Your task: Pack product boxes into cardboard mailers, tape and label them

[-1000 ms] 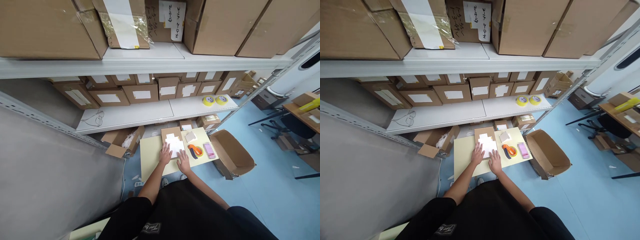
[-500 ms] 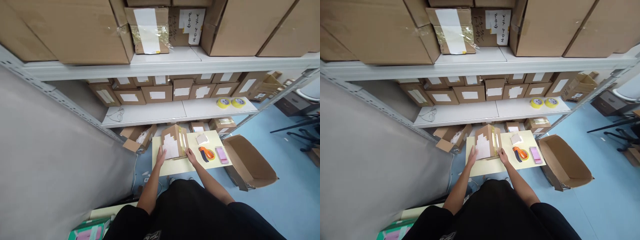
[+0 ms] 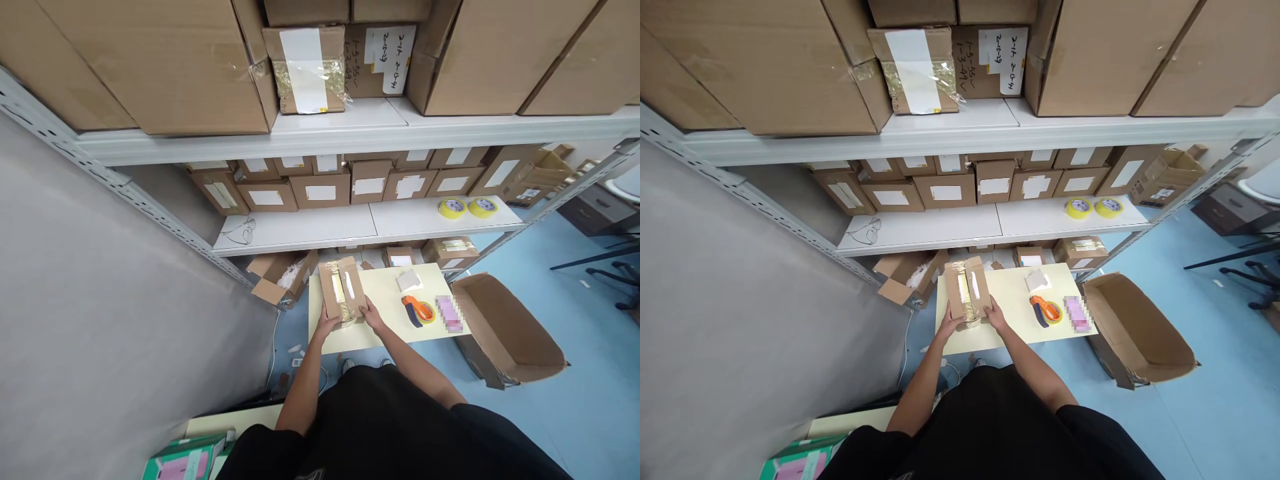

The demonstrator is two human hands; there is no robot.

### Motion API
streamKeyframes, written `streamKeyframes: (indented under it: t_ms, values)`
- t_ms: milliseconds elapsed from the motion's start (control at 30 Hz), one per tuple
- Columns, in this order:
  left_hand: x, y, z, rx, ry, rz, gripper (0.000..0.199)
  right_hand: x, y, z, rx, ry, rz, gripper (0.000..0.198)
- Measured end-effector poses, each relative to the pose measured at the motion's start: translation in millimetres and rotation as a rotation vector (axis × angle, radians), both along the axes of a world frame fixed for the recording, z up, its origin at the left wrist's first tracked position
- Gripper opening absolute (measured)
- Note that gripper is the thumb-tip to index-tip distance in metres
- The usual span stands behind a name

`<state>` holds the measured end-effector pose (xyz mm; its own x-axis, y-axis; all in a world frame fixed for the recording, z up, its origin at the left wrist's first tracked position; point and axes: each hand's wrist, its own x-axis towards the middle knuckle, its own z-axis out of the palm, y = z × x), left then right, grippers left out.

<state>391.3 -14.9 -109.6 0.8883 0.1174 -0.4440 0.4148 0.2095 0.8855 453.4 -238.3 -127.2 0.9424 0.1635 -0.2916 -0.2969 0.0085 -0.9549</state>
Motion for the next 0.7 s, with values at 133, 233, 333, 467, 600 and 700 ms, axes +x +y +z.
streamKeyframes:
  t_ms: [133, 233, 333, 467, 600, 700]
  values:
    - [4.6, -2.5, 2.0, 0.007, -0.031, 0.014, 0.141, -5.6, -1.8, 21.3, 0.095, -0.040, 0.012, 0.072]
    - [12.8, -3.4, 5.3, 0.053, -0.076, -0.036, 0.139, -8.9, -12.6, 44.9, 0.112, -0.076, -0.021, 0.071]
    - [23.7, -11.9, 13.7, 0.097, -0.140, -0.120, 0.136, -13.7, -29.3, 67.4, 0.093, -0.080, -0.083, 0.074]
    - [43.7, -39.4, 34.1, 0.130, -0.207, -0.275, 0.129, -22.5, -62.9, 88.5, 0.077, -0.097, -0.182, 0.074]
    - [68.9, -85.7, 59.1, 0.112, -0.273, -0.455, 0.123, -34.8, -111.9, 100.9, 0.091, -0.120, -0.330, 0.073]
    - [88.0, -134.0, 77.6, 0.106, -0.312, -0.587, 0.122, -47.5, -156.5, 109.4, 0.091, -0.113, -0.456, 0.076]
